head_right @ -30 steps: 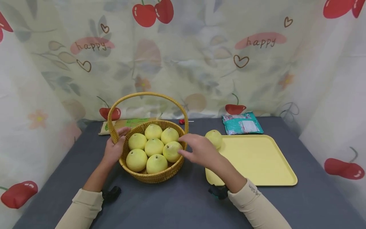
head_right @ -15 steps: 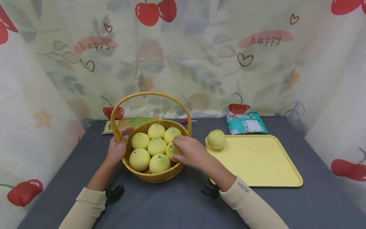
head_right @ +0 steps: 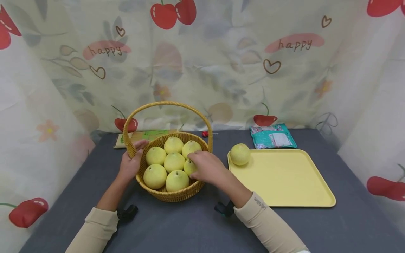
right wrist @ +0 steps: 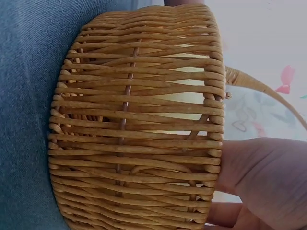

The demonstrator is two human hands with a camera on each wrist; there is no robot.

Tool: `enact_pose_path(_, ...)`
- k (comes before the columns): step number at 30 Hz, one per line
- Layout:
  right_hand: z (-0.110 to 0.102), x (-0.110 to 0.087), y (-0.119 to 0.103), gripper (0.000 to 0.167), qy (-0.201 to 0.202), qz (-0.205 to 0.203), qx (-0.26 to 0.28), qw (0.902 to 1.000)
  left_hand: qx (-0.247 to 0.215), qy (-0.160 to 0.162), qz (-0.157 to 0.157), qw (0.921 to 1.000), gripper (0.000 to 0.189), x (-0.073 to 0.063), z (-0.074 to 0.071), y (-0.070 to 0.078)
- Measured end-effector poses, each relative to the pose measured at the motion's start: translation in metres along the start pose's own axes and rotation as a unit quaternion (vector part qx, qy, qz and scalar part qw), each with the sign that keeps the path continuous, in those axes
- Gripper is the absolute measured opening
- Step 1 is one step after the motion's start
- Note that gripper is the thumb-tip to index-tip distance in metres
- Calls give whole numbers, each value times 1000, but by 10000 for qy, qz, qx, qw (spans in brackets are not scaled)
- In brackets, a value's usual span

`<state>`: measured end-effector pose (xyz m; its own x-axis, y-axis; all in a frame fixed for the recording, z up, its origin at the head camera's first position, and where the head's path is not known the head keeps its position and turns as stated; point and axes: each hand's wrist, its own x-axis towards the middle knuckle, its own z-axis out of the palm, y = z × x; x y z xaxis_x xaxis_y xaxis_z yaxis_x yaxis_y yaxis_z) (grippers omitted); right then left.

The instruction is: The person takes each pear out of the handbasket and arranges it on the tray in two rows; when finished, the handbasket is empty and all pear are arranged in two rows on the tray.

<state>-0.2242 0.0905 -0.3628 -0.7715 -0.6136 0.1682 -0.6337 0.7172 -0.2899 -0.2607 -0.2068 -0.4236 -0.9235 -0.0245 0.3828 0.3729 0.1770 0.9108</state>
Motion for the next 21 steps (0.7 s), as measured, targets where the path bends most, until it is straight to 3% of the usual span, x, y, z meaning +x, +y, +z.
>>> enact_pose_path(14, 12, -5, 4, 65, 410, 149, 487, 9979, -39, -44, -11, 10000, 36, -1, 0, -1)
enact_pose_path(21, 18, -5, 5, 63, 759, -102, 672, 9948, -73, -7, -27, 10000, 36, -2, 0, 0)
